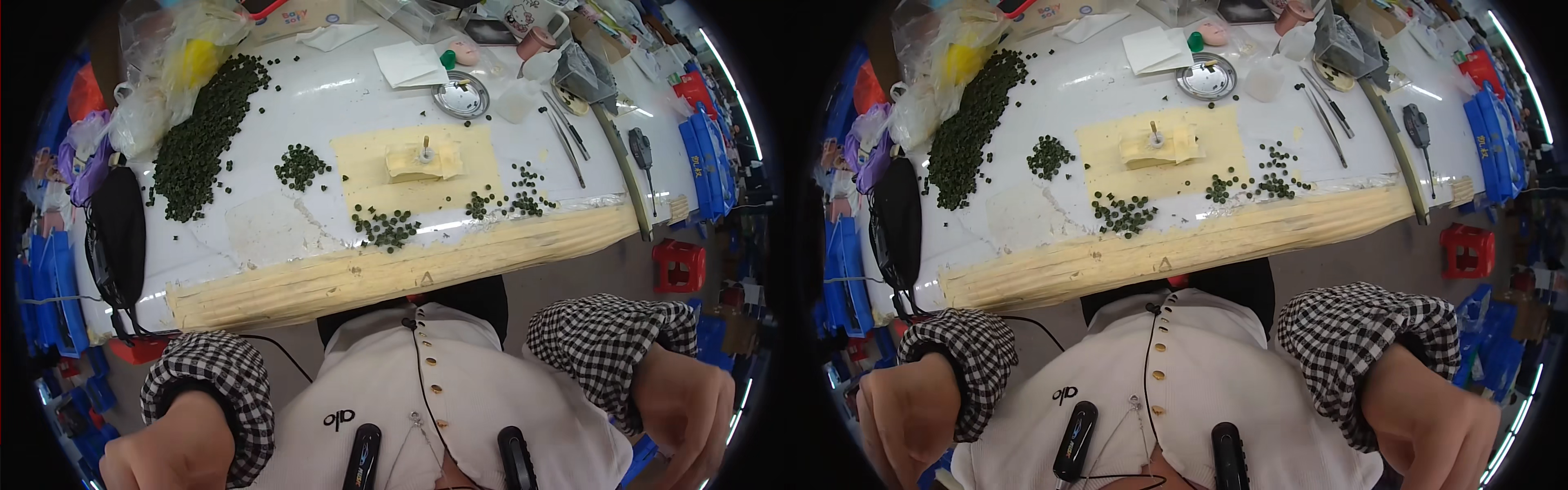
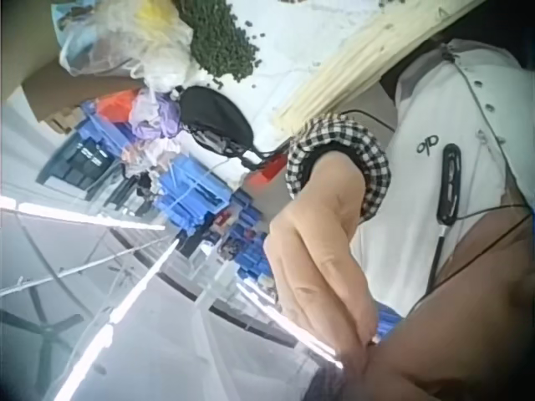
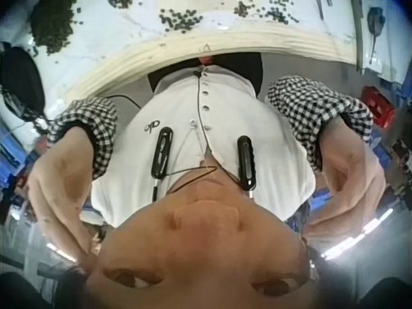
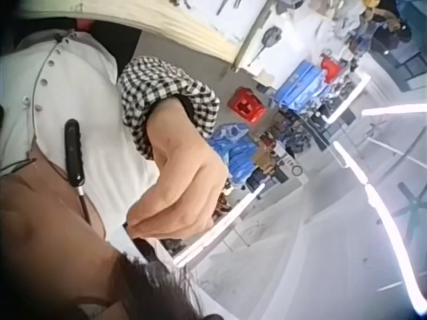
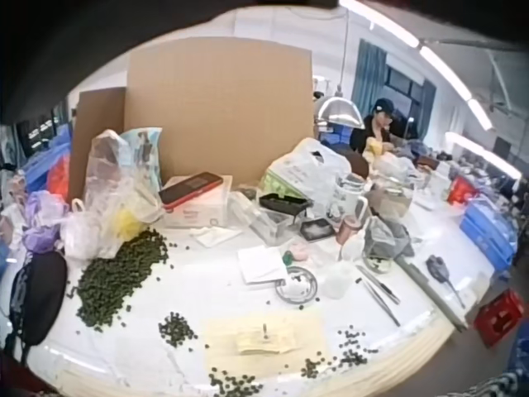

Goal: Picking up small green components and placing them onto a yellow assembly sheet at a factory workbench.

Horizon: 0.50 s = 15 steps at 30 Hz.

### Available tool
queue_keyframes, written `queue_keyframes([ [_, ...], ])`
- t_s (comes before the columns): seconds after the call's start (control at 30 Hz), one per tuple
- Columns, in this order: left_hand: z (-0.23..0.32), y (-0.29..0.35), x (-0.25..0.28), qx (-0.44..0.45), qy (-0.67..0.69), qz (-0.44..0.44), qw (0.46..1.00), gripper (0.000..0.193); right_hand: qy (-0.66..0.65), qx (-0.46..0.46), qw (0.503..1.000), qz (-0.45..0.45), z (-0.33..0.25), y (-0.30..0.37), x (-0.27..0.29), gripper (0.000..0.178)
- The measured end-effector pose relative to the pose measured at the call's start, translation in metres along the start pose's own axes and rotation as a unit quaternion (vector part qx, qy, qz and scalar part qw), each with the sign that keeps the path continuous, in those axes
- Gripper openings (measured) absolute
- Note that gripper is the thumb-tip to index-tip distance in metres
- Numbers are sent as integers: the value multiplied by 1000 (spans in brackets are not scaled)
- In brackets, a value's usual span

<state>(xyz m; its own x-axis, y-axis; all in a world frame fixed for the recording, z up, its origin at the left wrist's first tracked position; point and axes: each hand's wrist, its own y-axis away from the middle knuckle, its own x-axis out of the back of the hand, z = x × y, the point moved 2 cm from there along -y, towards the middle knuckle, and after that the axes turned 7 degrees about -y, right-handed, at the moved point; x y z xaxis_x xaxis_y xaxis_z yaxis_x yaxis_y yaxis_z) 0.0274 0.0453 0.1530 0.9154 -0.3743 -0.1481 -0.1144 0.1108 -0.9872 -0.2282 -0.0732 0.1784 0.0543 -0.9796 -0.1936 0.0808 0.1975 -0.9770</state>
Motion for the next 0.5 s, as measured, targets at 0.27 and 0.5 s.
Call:
queue_keyframes([
  [0.27,6,12,4,109,-118,69,985,33,229,-113,965,-65,-12,18,1,15],
  [0.5,33,11,1,82,-200,324,921,30,279,-116,950,-83,-16,5,-10,14],
])
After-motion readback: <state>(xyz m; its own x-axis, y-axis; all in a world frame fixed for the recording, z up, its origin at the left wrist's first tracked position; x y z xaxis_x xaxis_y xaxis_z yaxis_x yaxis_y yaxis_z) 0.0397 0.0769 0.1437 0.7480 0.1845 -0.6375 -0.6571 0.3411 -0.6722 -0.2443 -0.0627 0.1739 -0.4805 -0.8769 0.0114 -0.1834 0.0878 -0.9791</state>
